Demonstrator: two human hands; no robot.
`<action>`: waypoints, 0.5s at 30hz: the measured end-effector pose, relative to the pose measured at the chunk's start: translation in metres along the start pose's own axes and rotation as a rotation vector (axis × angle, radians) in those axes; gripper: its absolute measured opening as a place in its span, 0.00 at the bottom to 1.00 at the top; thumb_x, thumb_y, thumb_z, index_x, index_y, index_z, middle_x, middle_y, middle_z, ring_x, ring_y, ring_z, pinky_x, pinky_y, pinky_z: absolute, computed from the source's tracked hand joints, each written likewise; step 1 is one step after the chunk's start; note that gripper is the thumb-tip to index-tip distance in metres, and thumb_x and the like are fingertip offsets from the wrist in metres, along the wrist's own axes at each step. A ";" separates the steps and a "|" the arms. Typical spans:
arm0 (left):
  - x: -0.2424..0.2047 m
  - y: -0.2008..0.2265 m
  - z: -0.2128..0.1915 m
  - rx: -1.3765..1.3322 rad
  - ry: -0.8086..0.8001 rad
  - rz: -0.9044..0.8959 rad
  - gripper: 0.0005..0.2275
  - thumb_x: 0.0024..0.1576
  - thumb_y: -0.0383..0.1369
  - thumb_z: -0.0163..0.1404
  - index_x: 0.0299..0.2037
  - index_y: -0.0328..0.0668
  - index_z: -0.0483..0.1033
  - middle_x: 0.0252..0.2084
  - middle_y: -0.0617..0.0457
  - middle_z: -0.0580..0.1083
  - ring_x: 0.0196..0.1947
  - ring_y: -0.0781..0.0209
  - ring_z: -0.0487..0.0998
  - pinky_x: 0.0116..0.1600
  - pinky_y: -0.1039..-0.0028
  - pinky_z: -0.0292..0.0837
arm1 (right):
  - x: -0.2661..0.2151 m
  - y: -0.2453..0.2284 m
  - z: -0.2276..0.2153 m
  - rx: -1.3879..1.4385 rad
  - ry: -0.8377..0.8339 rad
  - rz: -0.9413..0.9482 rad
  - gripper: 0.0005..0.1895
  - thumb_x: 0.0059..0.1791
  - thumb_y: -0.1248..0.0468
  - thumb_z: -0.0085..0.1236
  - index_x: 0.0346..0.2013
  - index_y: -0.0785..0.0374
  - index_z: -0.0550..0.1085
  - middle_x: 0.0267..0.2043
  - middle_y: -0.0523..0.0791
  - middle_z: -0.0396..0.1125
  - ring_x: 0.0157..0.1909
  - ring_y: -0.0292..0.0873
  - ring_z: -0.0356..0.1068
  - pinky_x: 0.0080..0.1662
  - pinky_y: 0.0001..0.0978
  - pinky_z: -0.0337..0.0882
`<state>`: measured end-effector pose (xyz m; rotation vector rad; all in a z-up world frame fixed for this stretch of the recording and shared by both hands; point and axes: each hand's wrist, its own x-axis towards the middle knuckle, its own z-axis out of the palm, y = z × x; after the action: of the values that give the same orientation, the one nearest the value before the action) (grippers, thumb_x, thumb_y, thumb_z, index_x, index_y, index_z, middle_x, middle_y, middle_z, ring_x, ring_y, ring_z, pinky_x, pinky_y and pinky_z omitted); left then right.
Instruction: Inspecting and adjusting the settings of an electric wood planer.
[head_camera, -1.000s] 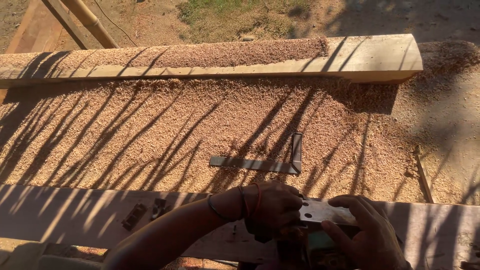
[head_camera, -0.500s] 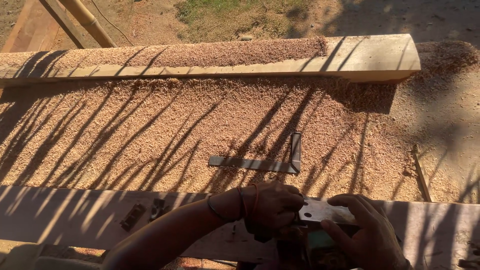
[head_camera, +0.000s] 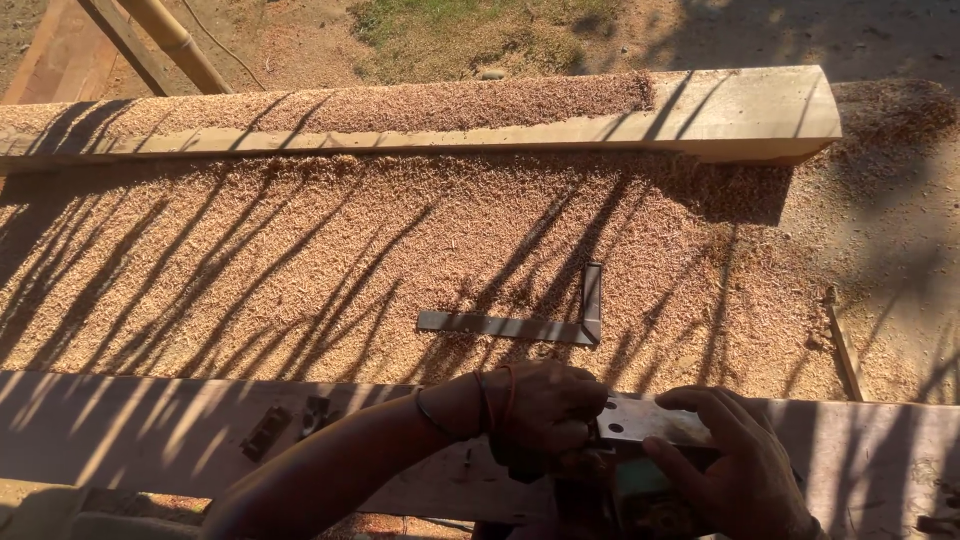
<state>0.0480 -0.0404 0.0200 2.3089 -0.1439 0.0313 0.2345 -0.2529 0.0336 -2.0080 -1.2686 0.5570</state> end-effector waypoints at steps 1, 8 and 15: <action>-0.001 -0.006 0.005 0.003 0.029 0.059 0.16 0.61 0.40 0.49 0.49 0.34 0.78 0.43 0.43 0.77 0.38 0.47 0.81 0.43 0.61 0.78 | 0.000 0.002 0.000 -0.008 0.007 -0.021 0.27 0.38 0.50 0.74 0.47 0.54 0.77 0.47 0.45 0.76 0.52 0.46 0.77 0.52 0.41 0.75; 0.002 0.011 -0.007 -0.005 0.023 0.014 0.14 0.59 0.38 0.49 0.43 0.34 0.78 0.35 0.44 0.76 0.35 0.47 0.80 0.39 0.58 0.75 | -0.001 0.003 0.002 0.002 -0.001 0.005 0.28 0.38 0.50 0.74 0.48 0.54 0.78 0.48 0.45 0.76 0.53 0.46 0.76 0.52 0.41 0.75; 0.001 0.003 -0.002 0.131 -0.083 -0.074 0.17 0.66 0.44 0.48 0.30 0.40 0.77 0.28 0.46 0.75 0.29 0.53 0.80 0.37 0.61 0.75 | 0.000 0.000 0.001 -0.029 0.008 -0.042 0.26 0.38 0.50 0.74 0.46 0.54 0.78 0.47 0.44 0.76 0.53 0.46 0.76 0.54 0.41 0.73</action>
<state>0.0483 -0.0411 0.0233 2.4459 -0.1010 -0.0962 0.2344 -0.2524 0.0330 -2.0006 -1.3183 0.5130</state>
